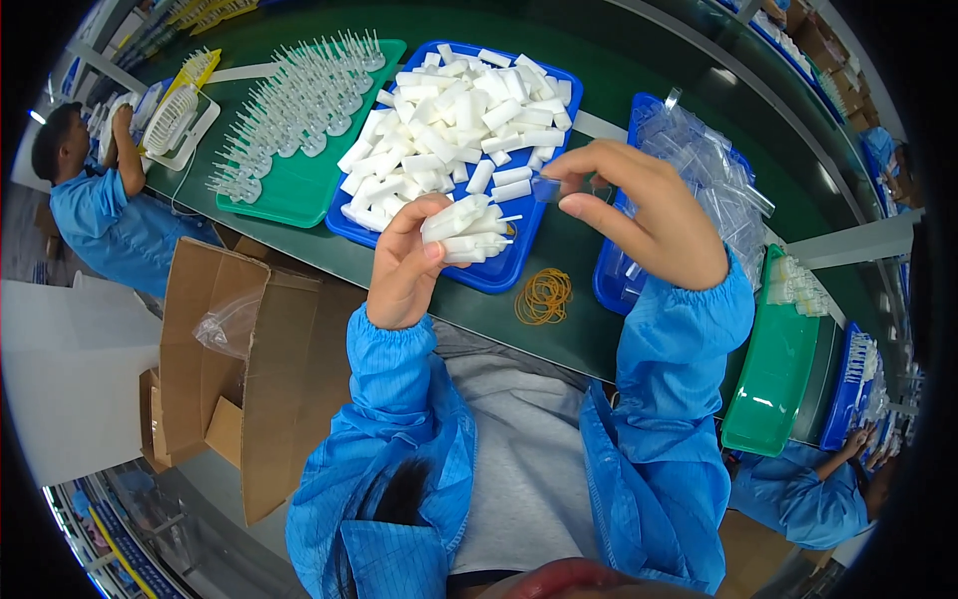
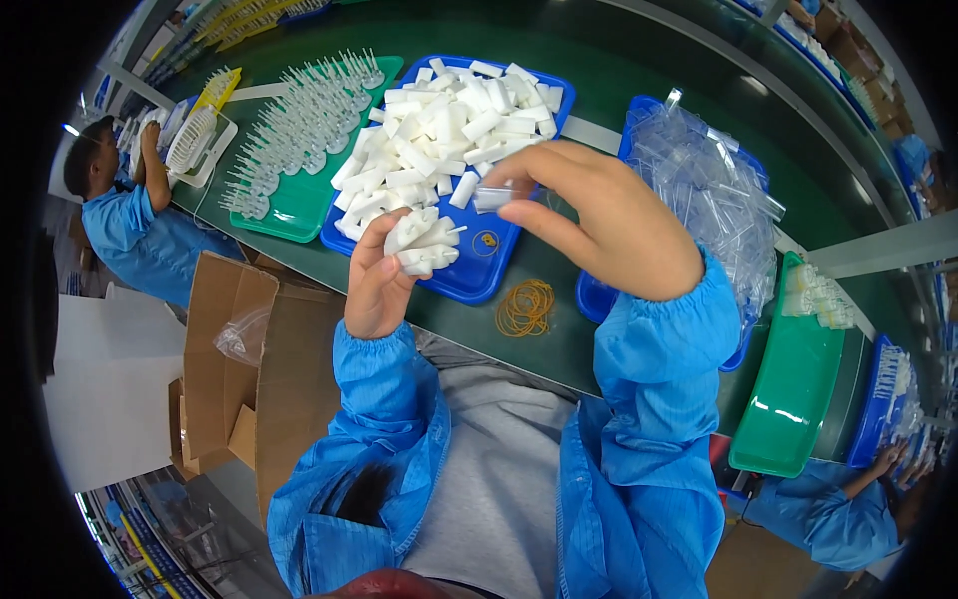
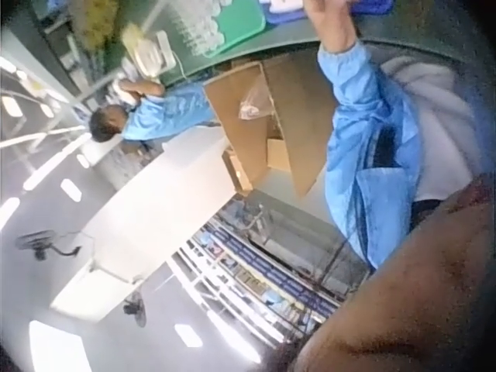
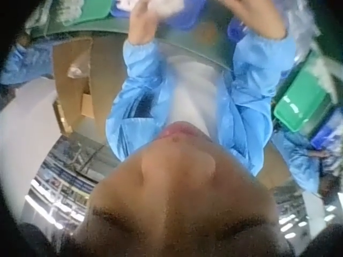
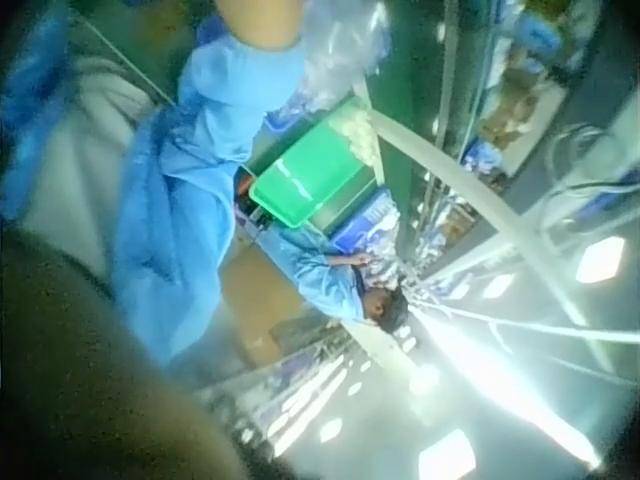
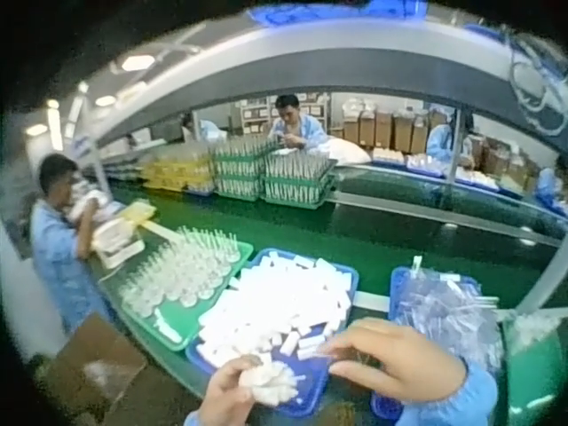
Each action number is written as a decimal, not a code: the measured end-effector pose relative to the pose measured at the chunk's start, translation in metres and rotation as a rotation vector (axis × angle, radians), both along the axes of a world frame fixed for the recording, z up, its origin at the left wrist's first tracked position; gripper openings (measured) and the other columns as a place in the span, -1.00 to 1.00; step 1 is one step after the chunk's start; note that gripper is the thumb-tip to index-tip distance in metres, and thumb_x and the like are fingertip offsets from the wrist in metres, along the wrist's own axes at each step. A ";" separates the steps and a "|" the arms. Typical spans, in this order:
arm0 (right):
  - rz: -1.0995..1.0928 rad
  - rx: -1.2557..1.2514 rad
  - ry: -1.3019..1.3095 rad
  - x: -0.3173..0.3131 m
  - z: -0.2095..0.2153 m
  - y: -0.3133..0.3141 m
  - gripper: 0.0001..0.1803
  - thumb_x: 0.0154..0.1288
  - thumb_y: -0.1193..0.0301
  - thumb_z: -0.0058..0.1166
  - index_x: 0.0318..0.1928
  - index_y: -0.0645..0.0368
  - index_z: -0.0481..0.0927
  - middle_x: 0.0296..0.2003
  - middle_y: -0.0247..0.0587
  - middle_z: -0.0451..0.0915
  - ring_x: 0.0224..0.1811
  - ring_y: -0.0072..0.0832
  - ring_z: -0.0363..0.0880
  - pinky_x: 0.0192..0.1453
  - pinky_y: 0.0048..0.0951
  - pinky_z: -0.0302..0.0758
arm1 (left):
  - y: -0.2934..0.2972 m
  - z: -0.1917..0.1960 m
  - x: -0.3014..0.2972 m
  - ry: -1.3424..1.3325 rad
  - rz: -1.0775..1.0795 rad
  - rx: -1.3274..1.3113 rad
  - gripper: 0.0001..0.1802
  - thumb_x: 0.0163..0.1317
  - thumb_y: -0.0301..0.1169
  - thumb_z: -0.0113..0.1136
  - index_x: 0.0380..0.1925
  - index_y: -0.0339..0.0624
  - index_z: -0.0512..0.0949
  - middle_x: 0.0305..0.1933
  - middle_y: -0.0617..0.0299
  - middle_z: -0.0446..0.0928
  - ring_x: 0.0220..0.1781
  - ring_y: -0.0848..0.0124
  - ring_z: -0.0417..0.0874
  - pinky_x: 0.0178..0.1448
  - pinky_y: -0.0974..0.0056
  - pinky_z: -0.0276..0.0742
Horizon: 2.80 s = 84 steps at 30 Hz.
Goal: The person assembles components by fitting white foam pieces and transparent plastic tubes onto a base holder, then secures the bundle with a rubber band.
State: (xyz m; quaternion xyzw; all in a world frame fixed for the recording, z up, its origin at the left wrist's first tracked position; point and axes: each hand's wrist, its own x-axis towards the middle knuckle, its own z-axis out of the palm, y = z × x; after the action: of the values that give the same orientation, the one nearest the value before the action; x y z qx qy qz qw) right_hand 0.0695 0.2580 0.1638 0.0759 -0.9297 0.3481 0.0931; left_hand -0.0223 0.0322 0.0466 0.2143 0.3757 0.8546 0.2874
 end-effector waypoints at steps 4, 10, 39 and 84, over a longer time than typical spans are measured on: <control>0.109 -0.114 0.260 -0.002 0.004 -0.013 -0.80 0.14 0.40 0.18 -0.19 0.14 0.60 -0.41 -0.17 0.51 -0.31 -0.27 0.48 -0.24 -0.31 0.41 | 0.005 0.005 0.003 0.068 0.020 -0.025 -0.60 0.11 -0.47 0.19 -0.02 -0.24 0.41 0.06 0.17 0.33 0.08 0.32 0.48 -0.05 0.28 0.60; 0.168 -0.046 0.291 -0.009 -0.005 -0.029 -0.69 0.05 0.45 0.25 -0.13 0.16 0.62 -0.35 -0.20 0.56 -0.29 -0.33 0.49 -0.23 -0.38 0.42 | 0.006 0.009 0.006 0.102 0.014 -0.068 -0.62 0.06 -0.56 0.23 -0.08 -0.26 0.44 0.02 0.17 0.32 0.07 0.33 0.44 -0.09 0.28 0.64; 0.110 -0.207 0.277 -0.008 -0.005 -0.028 -0.71 -0.06 0.47 0.36 -0.24 0.14 0.66 -0.27 -0.27 0.65 -0.25 -0.42 0.55 -0.27 -0.49 0.46 | 0.012 0.011 0.011 0.300 0.158 -0.236 -0.68 0.16 -0.32 0.23 -0.14 -0.20 0.43 0.03 0.17 0.32 0.00 0.34 0.49 -0.21 0.34 0.62; 0.075 -0.270 0.218 -0.020 -0.017 -0.032 -0.75 -0.03 0.47 0.31 -0.28 0.23 0.62 -0.37 -0.17 0.63 -0.28 -0.33 0.62 -0.18 -0.41 0.53 | 0.005 0.016 0.008 0.369 0.319 -0.367 -0.74 0.07 -0.63 0.22 -0.19 -0.26 0.53 -0.08 0.20 0.32 -0.12 0.42 0.52 -0.39 0.45 0.63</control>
State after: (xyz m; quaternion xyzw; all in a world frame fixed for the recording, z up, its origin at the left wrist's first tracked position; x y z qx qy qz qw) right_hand 0.0500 0.2256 0.1464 0.1344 -0.8555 0.4627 0.1896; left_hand -0.0146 0.0371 0.0629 0.2483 0.5988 0.7534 0.1103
